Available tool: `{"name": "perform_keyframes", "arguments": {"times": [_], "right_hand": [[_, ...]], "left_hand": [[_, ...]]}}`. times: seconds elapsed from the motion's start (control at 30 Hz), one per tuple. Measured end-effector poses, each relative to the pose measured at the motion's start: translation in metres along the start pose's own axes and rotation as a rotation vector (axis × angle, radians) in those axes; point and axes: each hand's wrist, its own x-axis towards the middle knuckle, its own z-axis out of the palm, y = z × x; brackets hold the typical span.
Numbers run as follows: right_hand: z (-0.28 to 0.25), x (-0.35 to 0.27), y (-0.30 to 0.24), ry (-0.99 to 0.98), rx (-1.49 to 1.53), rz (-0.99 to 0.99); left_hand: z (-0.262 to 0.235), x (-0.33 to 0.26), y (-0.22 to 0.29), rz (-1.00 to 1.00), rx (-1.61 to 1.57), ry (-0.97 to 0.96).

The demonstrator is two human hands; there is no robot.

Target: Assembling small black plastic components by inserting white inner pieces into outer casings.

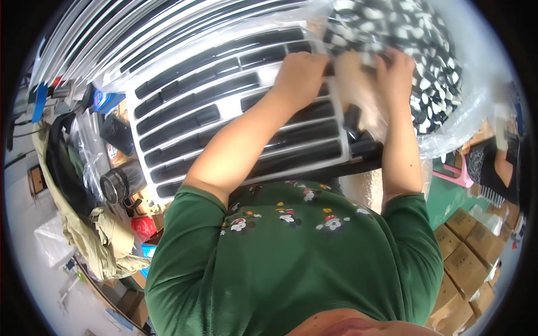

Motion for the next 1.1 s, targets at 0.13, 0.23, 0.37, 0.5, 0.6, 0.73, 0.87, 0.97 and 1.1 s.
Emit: {"name": "perform_keyframes", "arguments": {"times": [0.13, 0.23, 0.37, 0.5, 0.6, 0.73, 0.87, 0.97, 1.1], "right_hand": [[0.000, -0.001, 0.003, -0.053, 0.066, 0.048], [-0.015, -0.006, -0.018, -0.057, 0.235, 0.181], [-0.018, -0.019, -0.053, -0.327, 0.903, 0.475], [-0.011, -0.020, -0.096, -0.526, 1.084, 0.550], [-0.016, -0.015, -0.101, -0.531, 1.010, 0.489], [-0.029, -0.030, -0.107, -0.536, 1.218, 0.464], [-0.033, -0.059, -0.136, -0.318, 1.275, 0.346], [-0.028, -0.074, -0.136, -0.239, 1.133, 0.065], [-0.053, -0.066, -0.136, -0.491, 1.173, 0.292]], "left_hand": [[-0.036, -0.017, -0.002, -0.102, 0.214, -0.002], [-0.083, -0.049, -0.034, -0.329, 0.287, -0.199], [-0.102, -0.063, -0.045, -0.196, 0.232, -0.427], [-0.104, -0.062, -0.047, -0.171, 0.170, -0.404], [-0.105, -0.067, -0.035, -0.071, 0.211, -0.222], [-0.083, -0.071, 0.001, -0.198, -0.091, 0.156], [-0.064, -0.072, 0.026, -0.189, -0.091, 0.250], [-0.060, -0.071, 0.034, -0.146, -0.097, 0.276], [-0.060, -0.074, 0.038, -0.095, -0.035, 0.230]]}}
